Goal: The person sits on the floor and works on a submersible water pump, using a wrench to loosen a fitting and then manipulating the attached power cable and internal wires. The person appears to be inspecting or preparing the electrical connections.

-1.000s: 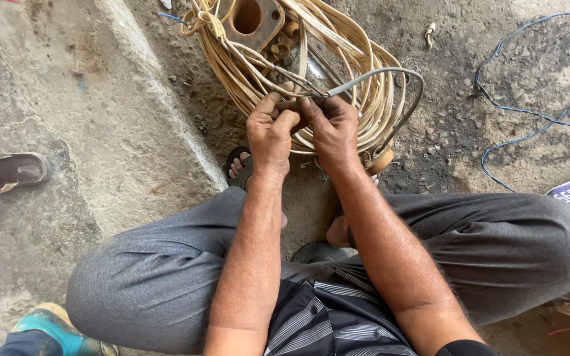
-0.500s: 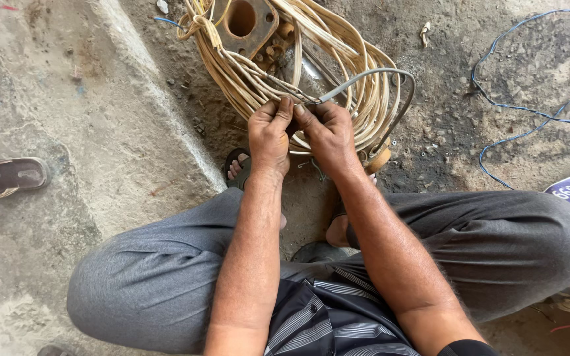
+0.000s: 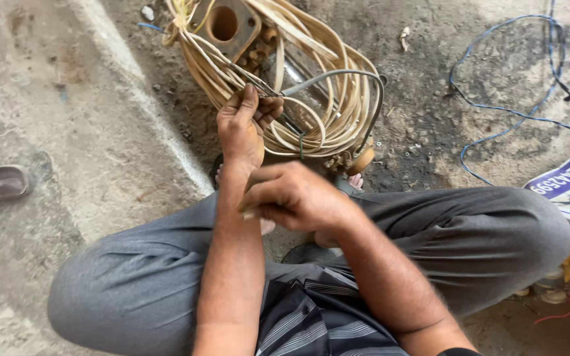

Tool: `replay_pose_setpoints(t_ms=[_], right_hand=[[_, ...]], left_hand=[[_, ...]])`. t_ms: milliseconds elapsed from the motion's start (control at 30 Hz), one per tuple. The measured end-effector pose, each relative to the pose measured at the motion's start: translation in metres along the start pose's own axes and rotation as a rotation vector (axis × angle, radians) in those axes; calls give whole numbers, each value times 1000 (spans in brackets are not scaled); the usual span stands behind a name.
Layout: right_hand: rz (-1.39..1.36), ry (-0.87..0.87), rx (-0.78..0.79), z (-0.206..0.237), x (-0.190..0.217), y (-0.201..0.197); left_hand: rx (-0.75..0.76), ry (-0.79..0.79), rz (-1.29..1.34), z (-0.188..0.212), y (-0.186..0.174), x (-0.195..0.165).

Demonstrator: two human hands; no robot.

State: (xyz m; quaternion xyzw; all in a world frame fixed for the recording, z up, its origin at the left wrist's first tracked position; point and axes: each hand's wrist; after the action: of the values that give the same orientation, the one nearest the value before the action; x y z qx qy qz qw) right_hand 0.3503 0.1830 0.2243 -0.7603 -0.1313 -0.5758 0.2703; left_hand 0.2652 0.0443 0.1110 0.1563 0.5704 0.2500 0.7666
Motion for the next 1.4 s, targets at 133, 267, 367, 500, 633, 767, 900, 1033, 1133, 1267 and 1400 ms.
replay_pose_setpoints(t_ms=[133, 267, 367, 500, 633, 767, 900, 1033, 1133, 1267, 1400], right_hand=[[115, 159, -230, 15, -9, -38], [231, 91, -470, 33, -20, -94], [-64, -63, -756, 39, -34, -143], [393, 109, -976, 57, -54, -192], [694, 231, -1117, 62, -71, -206], [880, 20, -863, 30, -84, -160], [621, 210, -528, -11, -86, -77], [675, 213, -435, -32, -77, -36], [640, 161, -411, -35, -68, -31], [701, 200, -375, -35, -63, -31], [696, 271, -329, -33, -67, -29]], left_hand=[[38, 25, 114, 11, 3, 5], [109, 42, 196, 14, 2, 5], [156, 38, 254, 15, -1, 1], [168, 72, 214, 15, -2, -3], [151, 61, 189, 14, -3, -4], [126, 67, 210, 12, -4, -4], [107, 23, 231, 11, 2, -7], [94, -6, 255, 12, 0, -21], [104, -78, 297, 8, -5, -31], [2, 22, 9, -4, -9, -30], [-40, 76, -81, -6, -10, -20]])
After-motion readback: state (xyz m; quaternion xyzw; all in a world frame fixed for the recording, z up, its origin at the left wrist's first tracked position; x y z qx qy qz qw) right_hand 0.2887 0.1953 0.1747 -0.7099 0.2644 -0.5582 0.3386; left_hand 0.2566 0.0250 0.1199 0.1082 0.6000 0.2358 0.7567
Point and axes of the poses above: each hand's wrist, its own z-axis away from the middle knuckle, its own y-axis out of the palm, x = y × z, and after that the axes turned 5 degrees about y, right-handed
